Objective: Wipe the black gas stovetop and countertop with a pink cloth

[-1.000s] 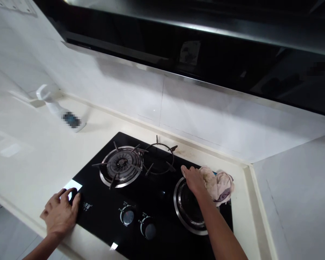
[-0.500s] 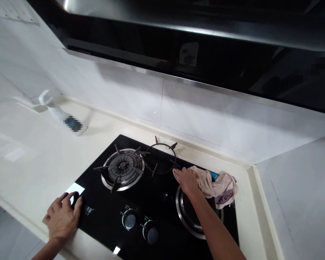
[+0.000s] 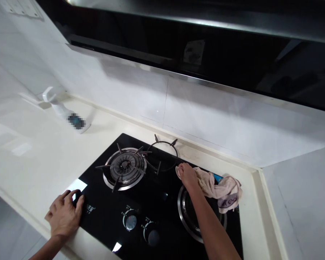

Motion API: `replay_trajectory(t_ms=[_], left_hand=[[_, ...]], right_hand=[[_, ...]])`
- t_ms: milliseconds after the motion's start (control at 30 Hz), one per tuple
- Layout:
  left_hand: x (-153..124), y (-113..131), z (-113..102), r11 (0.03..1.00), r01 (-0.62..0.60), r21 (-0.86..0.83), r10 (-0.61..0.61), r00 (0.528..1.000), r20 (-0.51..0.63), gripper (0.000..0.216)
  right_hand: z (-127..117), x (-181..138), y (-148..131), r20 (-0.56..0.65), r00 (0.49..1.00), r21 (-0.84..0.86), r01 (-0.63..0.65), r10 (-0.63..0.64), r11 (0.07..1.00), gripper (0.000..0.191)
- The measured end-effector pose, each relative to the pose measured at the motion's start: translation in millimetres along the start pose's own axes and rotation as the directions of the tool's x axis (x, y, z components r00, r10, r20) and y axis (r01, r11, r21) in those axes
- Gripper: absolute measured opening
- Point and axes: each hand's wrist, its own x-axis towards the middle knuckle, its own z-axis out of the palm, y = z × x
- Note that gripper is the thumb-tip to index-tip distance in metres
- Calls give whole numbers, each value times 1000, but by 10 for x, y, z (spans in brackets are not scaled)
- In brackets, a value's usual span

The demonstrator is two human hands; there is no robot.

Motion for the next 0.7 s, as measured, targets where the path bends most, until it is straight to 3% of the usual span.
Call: replay_trajectory(t_ms=[200,400,700], left_hand=[[6,-6,14,1000,7,7,-7,1000,-8,67],[3,-13,29,1000,9,18,-9,1000,-7,64],[-7,-4,22,1000,-3,14,4,1000,-21,67]], right_hand=[[-21,292,-39,-68,998,26,18,-16,999,50],[-138,414,24,-217,969,-39,-132,121,990,45],[58,115,-462,-178,982,-241,-99,56,965,35]])
